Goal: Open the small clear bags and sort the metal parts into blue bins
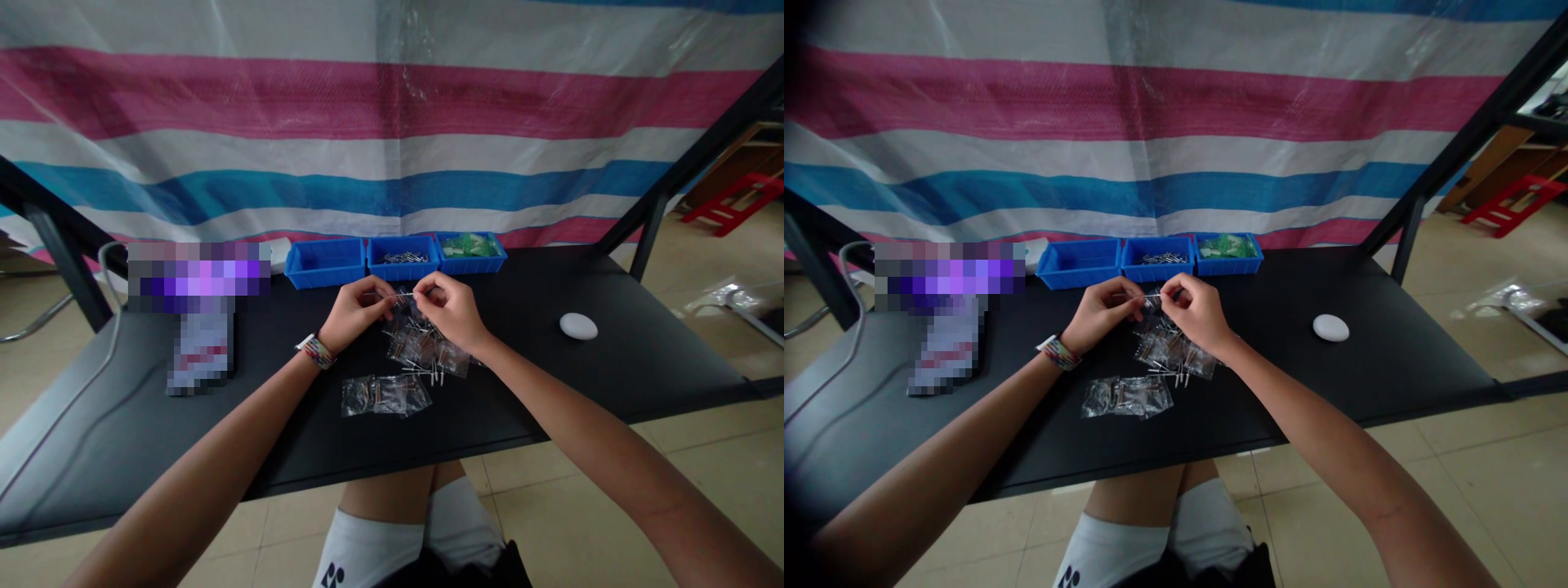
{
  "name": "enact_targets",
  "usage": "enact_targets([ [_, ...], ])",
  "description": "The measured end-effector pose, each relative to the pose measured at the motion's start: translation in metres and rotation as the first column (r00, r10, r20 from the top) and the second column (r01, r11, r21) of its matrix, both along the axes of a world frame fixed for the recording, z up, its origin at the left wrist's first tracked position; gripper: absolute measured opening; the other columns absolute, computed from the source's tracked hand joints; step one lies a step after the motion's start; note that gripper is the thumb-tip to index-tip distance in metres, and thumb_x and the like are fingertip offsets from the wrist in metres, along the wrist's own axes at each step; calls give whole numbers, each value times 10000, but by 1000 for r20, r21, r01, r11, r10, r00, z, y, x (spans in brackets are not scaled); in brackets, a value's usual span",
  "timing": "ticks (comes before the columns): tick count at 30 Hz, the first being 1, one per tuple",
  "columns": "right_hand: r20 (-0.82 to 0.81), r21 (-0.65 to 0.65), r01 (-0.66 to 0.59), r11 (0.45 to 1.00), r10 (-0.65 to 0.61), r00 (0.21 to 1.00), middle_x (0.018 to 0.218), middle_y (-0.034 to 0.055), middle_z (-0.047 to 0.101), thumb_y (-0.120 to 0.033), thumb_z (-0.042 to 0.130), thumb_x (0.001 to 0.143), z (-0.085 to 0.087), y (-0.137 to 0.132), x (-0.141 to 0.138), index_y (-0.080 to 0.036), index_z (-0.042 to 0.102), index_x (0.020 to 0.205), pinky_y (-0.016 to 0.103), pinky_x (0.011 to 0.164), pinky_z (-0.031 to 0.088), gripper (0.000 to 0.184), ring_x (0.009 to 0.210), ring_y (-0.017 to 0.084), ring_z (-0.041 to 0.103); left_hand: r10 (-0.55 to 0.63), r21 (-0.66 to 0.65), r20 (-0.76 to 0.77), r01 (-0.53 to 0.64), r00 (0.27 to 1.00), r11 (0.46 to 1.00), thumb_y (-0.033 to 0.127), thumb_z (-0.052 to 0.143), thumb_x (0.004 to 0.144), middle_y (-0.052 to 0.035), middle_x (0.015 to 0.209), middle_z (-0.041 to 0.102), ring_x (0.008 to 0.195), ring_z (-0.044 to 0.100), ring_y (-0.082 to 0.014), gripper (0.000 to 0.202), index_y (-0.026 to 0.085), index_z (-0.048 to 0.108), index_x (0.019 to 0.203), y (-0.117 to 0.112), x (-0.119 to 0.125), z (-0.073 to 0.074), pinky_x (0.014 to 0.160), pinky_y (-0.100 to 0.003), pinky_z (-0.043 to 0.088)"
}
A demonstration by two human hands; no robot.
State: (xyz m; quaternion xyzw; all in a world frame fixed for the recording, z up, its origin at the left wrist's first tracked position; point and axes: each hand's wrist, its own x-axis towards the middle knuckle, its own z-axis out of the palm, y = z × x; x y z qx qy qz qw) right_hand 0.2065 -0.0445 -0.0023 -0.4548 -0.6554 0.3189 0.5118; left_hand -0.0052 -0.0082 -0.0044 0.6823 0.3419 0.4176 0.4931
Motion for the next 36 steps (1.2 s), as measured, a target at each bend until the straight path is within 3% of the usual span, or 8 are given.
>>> enact_targets([
  [6, -9, -54, -31, 998, 31, 999, 752, 3, 659, -433, 669, 927, -3, 1, 0, -227, 638, 870, 279, 533, 465, 216, 572, 149, 623, 0, 20, -20, 0, 1000, 1000, 471, 760, 899, -34, 752, 685, 659, 677, -148, 330, 158, 659, 870, -2, 0, 1, 607, -237, 521],
  [13, -41, -51, -75, 996, 73, 996, 921, 23, 689, -332, 693, 899, -5, -3, -3, -233, 657, 984, 294, 575, 516, 136, 615, 140, 632, 2, 44, -80, 1, 997, 999, 580, 654, 967, -37, 718, 693, 647, 670, -150, 442, 164, 662, 818, -2, 0, -2, 620, -242, 512],
  [25, -79, -35, -49, 998, 46, 996, 834, -6, 652, -375, 685, 908, 2, -8, -5, -231, 611, 923, 287, 546, 466, 162, 587, 128, 627, 22, 23, -71, -21, 997, 1000, 663, 655, 938, -28, 682, 666, 594, 632, -144, 520, 172, 655, 767, -1, 4, -2, 579, -248, 510],
  [36, -30, -14, -69, 997, 69, 997, 751, 0, 646, -436, 676, 941, -3, -6, -4, -210, 645, 900, 269, 548, 458, 232, 585, 129, 592, 10, 40, -54, -8, 998, 999, 656, 657, 945, -19, 657, 647, 565, 614, -123, 522, 163, 649, 775, 1, 3, -7, 544, -211, 496],
])
